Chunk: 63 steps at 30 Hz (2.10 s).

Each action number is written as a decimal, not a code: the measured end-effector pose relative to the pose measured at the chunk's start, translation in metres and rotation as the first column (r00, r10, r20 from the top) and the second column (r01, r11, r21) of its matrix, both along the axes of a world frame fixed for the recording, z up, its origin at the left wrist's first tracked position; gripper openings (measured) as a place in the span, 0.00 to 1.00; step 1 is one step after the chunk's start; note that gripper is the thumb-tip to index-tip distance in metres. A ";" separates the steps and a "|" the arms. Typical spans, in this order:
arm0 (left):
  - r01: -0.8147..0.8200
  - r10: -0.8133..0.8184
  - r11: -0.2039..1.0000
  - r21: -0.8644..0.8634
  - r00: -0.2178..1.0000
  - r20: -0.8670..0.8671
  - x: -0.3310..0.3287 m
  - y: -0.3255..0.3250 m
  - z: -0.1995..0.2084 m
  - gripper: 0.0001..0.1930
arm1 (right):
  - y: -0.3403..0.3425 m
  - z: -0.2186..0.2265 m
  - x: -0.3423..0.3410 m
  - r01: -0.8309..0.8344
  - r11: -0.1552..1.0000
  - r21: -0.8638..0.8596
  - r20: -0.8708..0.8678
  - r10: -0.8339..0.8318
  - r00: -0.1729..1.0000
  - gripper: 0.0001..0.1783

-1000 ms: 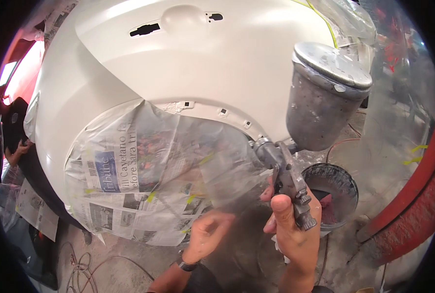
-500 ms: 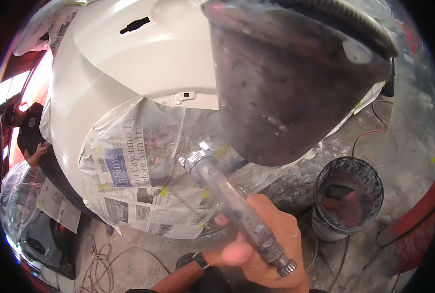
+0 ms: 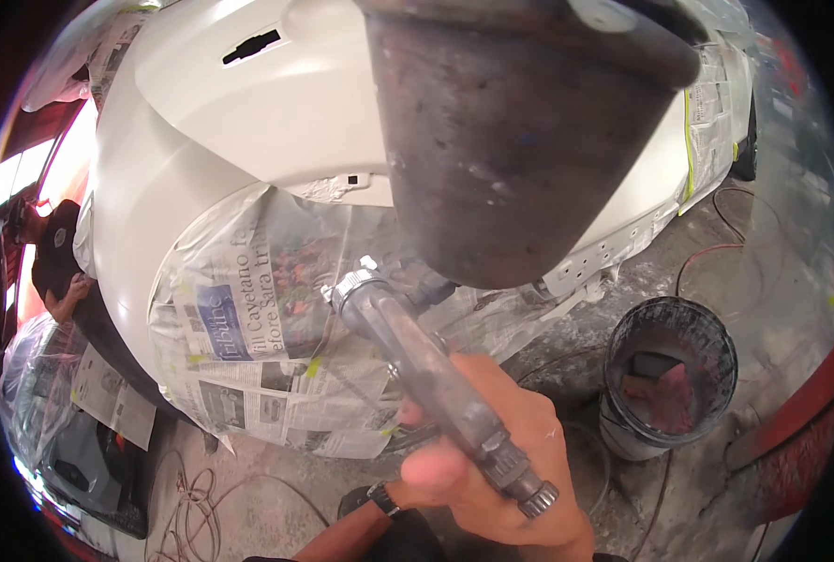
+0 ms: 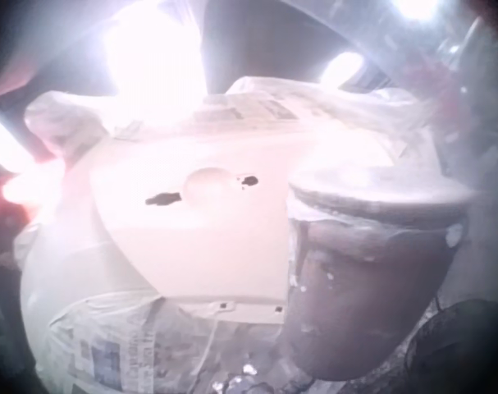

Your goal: The person adjusts masking paper and tape on a white car panel and then uses a spray gun to apply paint to the surface.

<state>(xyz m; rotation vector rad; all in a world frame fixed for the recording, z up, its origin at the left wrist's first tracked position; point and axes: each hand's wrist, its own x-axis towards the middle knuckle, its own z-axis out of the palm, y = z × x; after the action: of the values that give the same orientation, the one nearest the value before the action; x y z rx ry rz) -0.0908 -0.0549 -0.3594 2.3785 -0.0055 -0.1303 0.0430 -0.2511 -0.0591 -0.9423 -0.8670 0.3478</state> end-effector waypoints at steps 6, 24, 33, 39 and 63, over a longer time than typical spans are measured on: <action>0.000 -0.013 0.984 0.180 0.997 0.073 -0.003 -0.007 0.017 0.31 | 0.001 -0.010 0.003 0.239 0.971 -0.003 -0.038 -0.239 0.970 0.43; -0.009 0.003 0.996 0.092 0.998 0.067 0.006 -0.009 0.005 0.32 | -0.004 0.006 -0.012 0.026 0.999 -0.038 -0.024 -0.027 0.999 0.53; -0.003 -0.027 0.988 0.153 0.980 0.197 0.004 -0.009 0.013 0.30 | 0.005 0.013 -0.015 0.066 0.997 -0.028 -0.027 -0.067 0.997 0.49; -0.004 0.003 1.000 0.002 0.986 0.167 0.003 -0.013 0.022 0.27 | 0.005 0.017 -0.015 -0.021 1.000 -0.017 -0.019 0.020 1.000 0.52; 0.035 -0.055 0.986 0.160 0.990 0.127 0.010 -0.016 0.024 0.31 | -0.006 -0.004 -0.005 0.100 0.995 -0.010 -0.051 -0.100 0.994 0.46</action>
<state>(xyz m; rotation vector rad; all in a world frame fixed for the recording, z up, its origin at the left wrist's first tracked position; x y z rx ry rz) -0.0806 -0.0711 -0.3349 2.5423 -0.1156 0.0047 0.0385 -0.2574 -0.0632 -0.9757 -0.7687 0.2878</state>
